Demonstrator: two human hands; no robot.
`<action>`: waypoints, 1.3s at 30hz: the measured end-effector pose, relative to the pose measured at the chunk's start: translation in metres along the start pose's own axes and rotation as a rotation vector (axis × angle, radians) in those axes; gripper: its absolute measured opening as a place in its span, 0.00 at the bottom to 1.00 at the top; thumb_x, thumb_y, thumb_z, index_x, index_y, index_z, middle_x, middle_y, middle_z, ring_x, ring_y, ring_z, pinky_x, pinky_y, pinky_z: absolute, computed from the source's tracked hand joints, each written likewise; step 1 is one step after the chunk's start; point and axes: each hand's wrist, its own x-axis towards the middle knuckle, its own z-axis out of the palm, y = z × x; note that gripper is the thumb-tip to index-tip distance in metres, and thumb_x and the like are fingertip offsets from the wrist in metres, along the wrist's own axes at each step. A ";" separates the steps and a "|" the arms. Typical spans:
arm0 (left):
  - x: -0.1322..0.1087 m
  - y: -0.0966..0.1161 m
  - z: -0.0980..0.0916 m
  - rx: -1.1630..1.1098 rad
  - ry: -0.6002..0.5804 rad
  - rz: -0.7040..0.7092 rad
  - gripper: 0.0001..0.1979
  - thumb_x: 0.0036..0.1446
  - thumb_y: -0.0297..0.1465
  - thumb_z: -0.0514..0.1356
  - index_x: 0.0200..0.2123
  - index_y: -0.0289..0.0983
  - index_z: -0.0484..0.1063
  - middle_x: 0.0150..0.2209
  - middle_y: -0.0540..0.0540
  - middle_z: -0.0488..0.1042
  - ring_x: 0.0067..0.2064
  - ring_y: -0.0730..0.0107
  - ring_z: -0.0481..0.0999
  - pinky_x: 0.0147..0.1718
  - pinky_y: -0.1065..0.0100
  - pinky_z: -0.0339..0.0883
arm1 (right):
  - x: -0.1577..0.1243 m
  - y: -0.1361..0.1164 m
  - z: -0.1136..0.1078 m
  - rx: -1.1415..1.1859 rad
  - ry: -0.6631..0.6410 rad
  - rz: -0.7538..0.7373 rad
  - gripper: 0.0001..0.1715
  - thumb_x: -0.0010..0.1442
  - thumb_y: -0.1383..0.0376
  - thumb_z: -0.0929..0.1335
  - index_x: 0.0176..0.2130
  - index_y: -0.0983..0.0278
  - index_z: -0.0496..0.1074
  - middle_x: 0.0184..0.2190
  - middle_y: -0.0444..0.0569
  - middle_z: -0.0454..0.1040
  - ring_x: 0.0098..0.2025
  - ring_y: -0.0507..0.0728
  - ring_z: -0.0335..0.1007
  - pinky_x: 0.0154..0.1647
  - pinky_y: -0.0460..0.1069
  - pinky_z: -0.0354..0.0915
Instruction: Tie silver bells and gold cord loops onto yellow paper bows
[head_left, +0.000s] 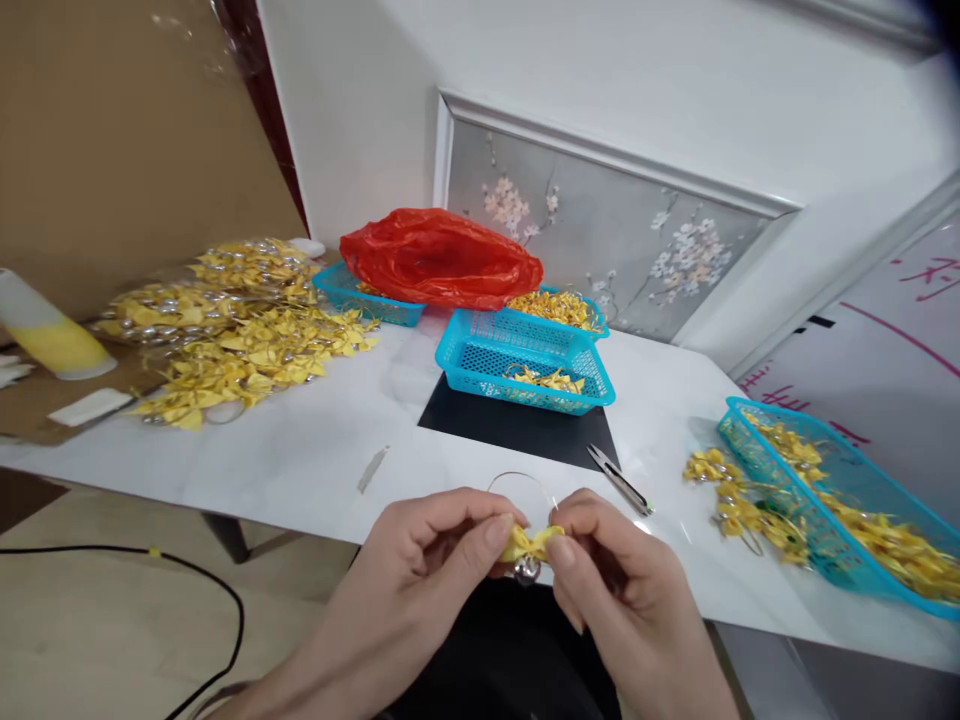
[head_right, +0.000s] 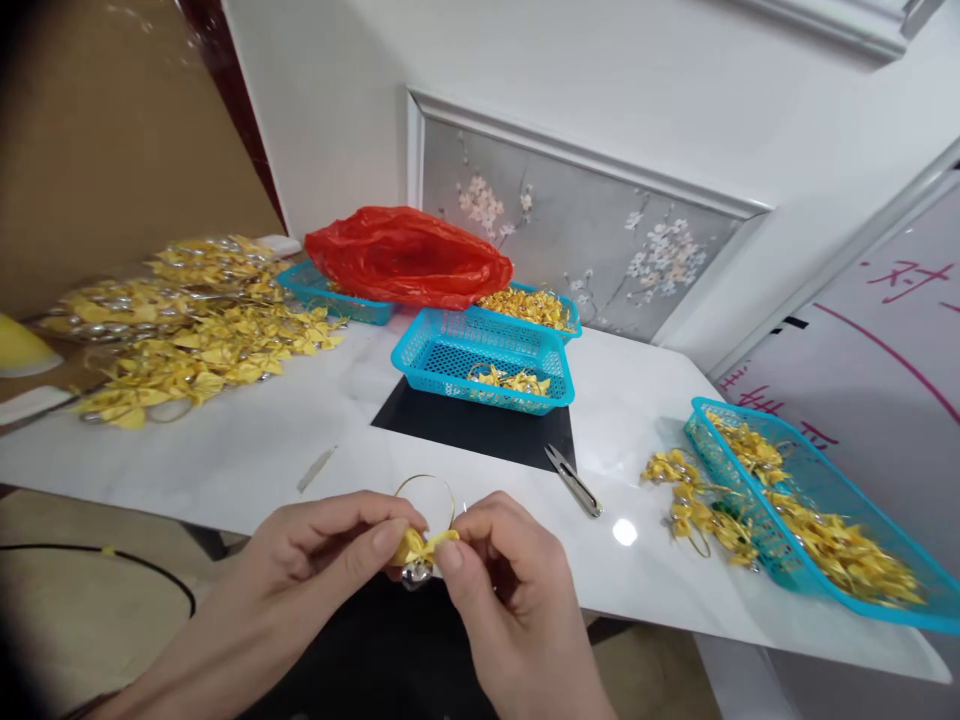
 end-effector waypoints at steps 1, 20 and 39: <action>-0.001 -0.001 0.000 -0.022 -0.006 0.001 0.08 0.61 0.35 0.60 0.34 0.41 0.80 0.29 0.52 0.77 0.33 0.72 0.73 0.33 0.75 0.69 | 0.001 0.000 0.002 -0.002 0.004 0.003 0.17 0.65 0.56 0.66 0.29 0.63 0.69 0.26 0.41 0.62 0.21 0.46 0.54 0.20 0.44 0.50; -0.001 0.004 -0.002 -0.043 -0.032 0.029 0.07 0.52 0.27 0.69 0.35 0.44 0.82 0.33 0.52 0.78 0.36 0.71 0.74 0.35 0.74 0.70 | 0.008 0.025 -0.005 0.435 -0.292 0.171 0.09 0.61 0.58 0.71 0.36 0.63 0.75 0.23 0.38 0.61 0.22 0.45 0.54 0.23 0.41 0.53; 0.001 -0.003 -0.004 -0.027 -0.073 0.034 0.09 0.52 0.26 0.68 0.35 0.46 0.83 0.33 0.53 0.77 0.35 0.72 0.73 0.35 0.73 0.66 | 0.014 0.015 0.002 -0.143 0.096 -0.246 0.10 0.65 0.66 0.65 0.30 0.63 0.71 0.25 0.43 0.66 0.25 0.49 0.60 0.22 0.44 0.54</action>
